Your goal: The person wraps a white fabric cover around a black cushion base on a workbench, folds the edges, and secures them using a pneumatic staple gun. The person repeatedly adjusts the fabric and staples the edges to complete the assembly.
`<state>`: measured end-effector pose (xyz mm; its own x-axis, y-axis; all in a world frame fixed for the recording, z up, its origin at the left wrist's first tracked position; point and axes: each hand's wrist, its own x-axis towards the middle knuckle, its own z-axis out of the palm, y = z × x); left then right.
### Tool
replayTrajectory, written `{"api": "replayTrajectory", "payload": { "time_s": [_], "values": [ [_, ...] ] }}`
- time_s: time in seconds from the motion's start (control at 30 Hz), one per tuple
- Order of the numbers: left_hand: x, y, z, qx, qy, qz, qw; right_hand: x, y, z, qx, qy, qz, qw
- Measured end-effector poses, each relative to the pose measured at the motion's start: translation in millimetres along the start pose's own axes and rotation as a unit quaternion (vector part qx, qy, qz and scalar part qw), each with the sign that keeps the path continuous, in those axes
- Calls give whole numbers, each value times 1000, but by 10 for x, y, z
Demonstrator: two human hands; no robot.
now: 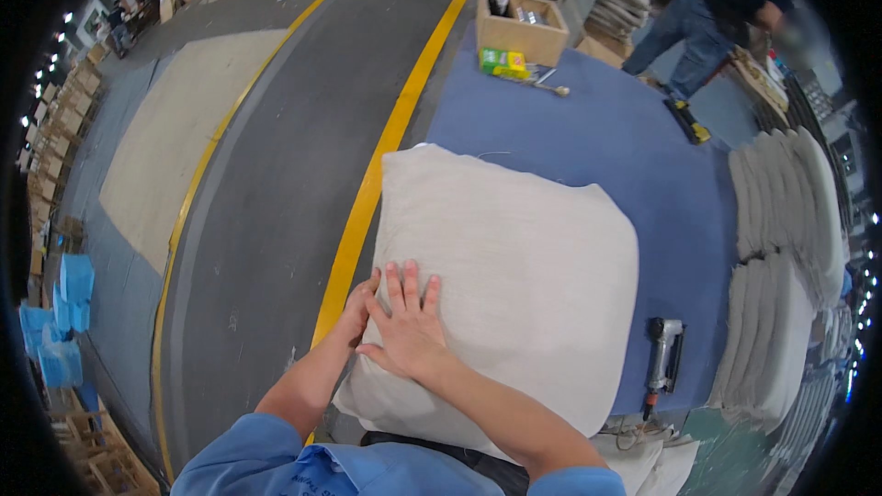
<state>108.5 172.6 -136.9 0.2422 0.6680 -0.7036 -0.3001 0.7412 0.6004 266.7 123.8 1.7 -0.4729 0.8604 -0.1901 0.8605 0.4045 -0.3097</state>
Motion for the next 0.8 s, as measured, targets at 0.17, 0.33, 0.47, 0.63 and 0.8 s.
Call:
{"api": "replayTrajectory", "payload": {
  "time_s": [0.17,0.33,0.47,0.63,0.8],
  "values": [
    [26,87,52,-11,-39,25,999,-213,544,-249,11,93,38,995],
    [5,60,94,56,11,65,996,-222,870,-213,47,179,84,979],
    [-83,147,156,200,78,111,970,-904,1817,-386,99,434,269,854],
    [-149,177,179,180,60,124,974,-1768,2225,-566,172,281,582,743],
    [-84,169,259,141,12,114,983,-1886,2381,-518,130,229,617,742]
  ]
}}
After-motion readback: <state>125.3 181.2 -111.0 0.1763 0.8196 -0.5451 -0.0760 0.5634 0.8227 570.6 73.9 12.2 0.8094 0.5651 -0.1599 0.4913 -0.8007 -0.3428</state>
